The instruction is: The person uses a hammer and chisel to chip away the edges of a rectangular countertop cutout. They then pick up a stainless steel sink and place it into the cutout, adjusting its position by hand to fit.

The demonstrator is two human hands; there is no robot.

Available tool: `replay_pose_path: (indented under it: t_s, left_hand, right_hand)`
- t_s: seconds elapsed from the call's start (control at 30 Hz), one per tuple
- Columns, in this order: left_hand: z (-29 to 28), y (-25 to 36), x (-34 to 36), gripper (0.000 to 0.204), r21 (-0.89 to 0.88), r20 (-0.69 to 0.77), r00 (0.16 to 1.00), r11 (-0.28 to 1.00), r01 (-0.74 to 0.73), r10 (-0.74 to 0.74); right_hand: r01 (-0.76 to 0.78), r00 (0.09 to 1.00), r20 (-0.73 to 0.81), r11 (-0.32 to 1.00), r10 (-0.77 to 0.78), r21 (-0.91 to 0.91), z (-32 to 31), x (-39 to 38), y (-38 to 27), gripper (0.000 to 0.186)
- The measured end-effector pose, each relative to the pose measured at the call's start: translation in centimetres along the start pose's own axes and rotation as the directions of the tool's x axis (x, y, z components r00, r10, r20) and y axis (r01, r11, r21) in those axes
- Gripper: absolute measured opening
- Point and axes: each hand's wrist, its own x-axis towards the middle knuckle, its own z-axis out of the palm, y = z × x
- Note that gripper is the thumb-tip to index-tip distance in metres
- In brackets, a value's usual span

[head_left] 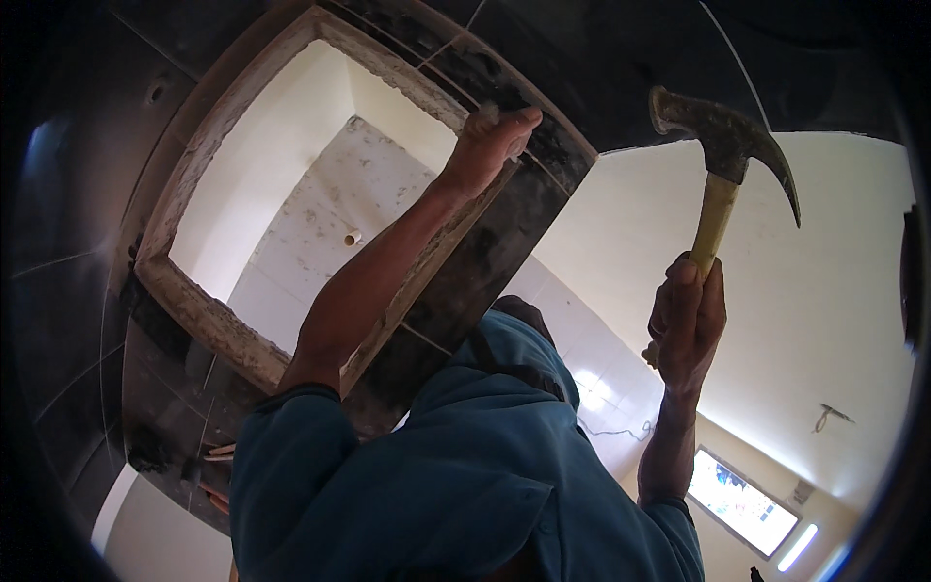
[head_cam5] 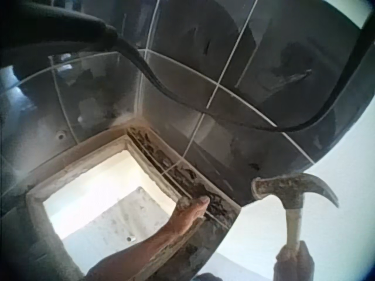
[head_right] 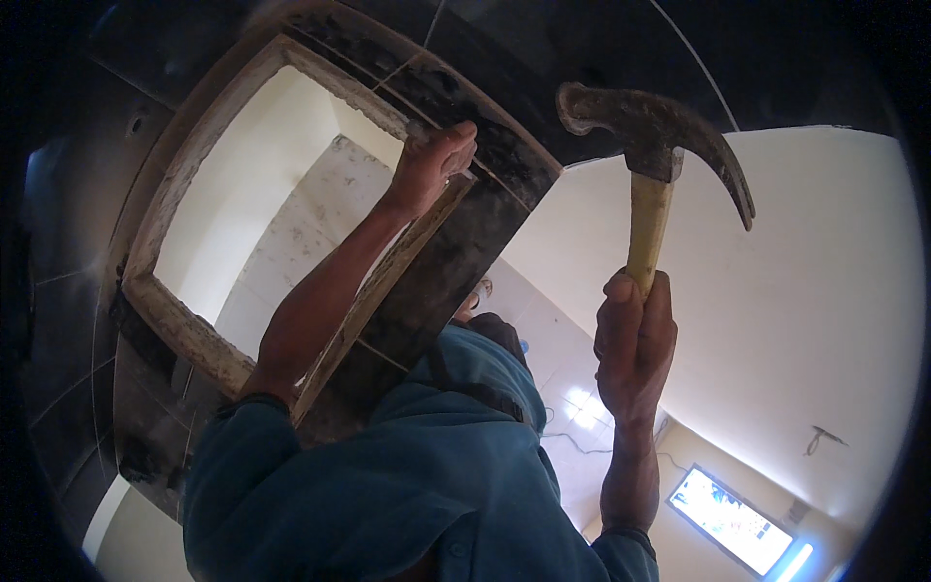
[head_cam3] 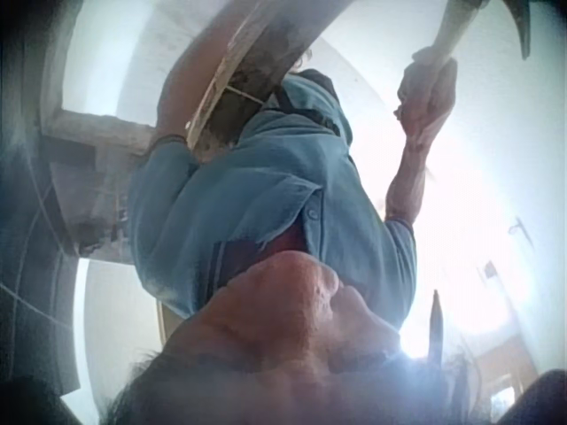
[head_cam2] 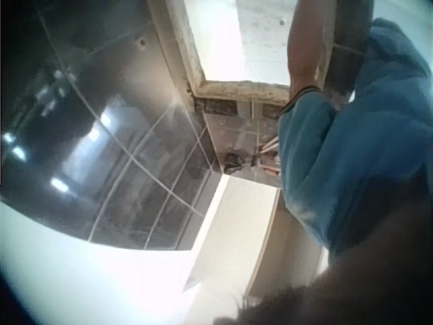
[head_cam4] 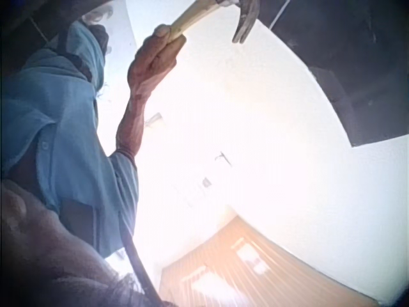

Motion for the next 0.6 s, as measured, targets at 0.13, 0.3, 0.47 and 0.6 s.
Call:
replay_pose_path:
  t_s: [0.13, 0.3, 0.47, 0.6]
  left_hand:
    - [-0.2, -0.7, -0.6, 0.052, 0.268, 0.020, 0.998, 0.962, 0.052, -0.059]
    - [0.6, -1.4, -0.8, 0.040, 0.333, 0.022, 0.994, 0.936, -0.113, 0.112]
    - [0.9, -1.5, -0.7, 0.030, 0.521, 0.200, 0.916, 0.754, -0.400, 0.348]
    - [1.1, -2.1, -1.0, 0.033, 0.420, 0.117, 0.968, 0.872, -0.252, 0.224]
  right_hand:
    - [0.028, 1.000, 0.011, 0.999, -0.028, 0.035, -0.1, 0.3, -0.8, 0.037]
    - [0.122, 0.992, -0.080, 0.931, -0.100, 0.344, -0.4, -0.1, -1.5, 0.028]
    - [0.399, 0.906, 0.322, 0.809, -0.275, -0.431, 3.3, 0.2, 0.9, 0.012]
    - [0.492, 0.870, 0.213, 0.762, -0.444, -0.421, 2.6, -0.5, 1.6, 0.008]
